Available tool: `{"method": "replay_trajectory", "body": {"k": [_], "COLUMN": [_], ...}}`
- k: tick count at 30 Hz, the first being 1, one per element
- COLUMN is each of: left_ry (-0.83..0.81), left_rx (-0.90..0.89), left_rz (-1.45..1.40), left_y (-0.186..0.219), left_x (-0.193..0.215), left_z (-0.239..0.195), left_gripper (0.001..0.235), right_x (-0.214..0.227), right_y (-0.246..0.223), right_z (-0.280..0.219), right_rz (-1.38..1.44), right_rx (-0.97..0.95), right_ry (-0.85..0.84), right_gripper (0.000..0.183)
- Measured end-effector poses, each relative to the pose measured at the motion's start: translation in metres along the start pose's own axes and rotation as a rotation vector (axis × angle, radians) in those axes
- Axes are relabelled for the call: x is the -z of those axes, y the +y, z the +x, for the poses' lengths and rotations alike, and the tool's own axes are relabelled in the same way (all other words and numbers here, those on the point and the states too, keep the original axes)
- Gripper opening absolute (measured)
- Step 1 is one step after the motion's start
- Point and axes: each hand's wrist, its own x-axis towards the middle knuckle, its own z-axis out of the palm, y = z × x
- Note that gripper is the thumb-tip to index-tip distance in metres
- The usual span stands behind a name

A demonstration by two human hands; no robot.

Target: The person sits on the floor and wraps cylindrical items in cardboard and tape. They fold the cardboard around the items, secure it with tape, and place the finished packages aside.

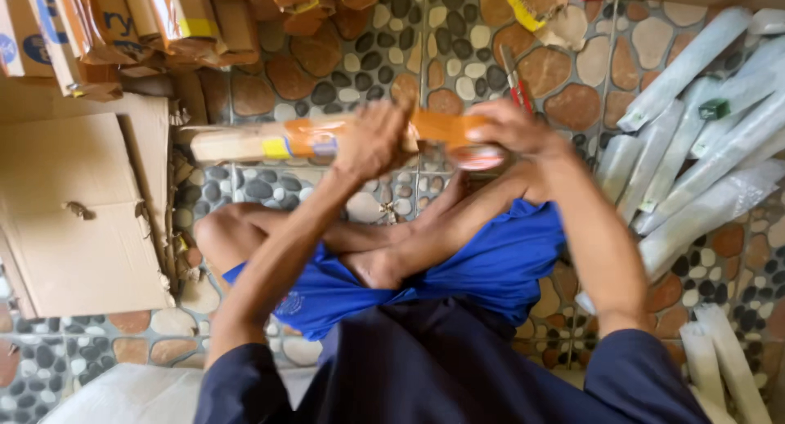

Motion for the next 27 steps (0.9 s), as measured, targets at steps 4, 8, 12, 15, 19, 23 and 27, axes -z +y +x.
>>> {"method": "replay_trajectory", "body": {"k": [4, 8, 12, 15, 19, 23, 27], "left_ry": [0.19, 0.875, 1.067, 1.241, 1.402, 1.596, 1.475], "left_rx": [0.215, 0.606, 0.82, 1.14, 1.237, 1.25, 1.34], "left_rz": [-0.442, -1.5, -0.905, -0.935, -1.17, -1.341, -1.19], "left_y": [0.02, 0.036, -0.086, -0.126, -0.159, -0.173, -0.189], "left_x": [0.185, 0.187, 0.093, 0.123, 0.103, 0.071, 0.081], "left_z": [0.065, 0.102, -0.015, -0.089, -0.149, -0.186, -0.193], "left_gripper": [0.089, 0.026, 0.034, 0.096, 0.097, 0.104, 0.071], "right_x": [-0.036, -0.118, -0.115, -0.092, -0.049, -0.083, -0.095], "right_y": [-0.099, -0.149, -0.109, -0.044, 0.028, 0.008, 0.044], "right_z": [-0.085, -0.059, -0.01, -0.015, -0.001, 0.037, 0.065], "right_rz": [-0.162, 0.094, -0.04, -0.562, -0.899, -1.173, -1.167], "right_rx": [0.249, 0.527, 0.433, 0.277, 0.019, -0.433, -0.384], "right_ry": [0.078, 0.392, -0.009, -0.073, -0.045, -0.124, -0.05], "right_gripper": [0.043, 0.031, 0.043, 0.037, 0.064, 0.071, 0.068]}}
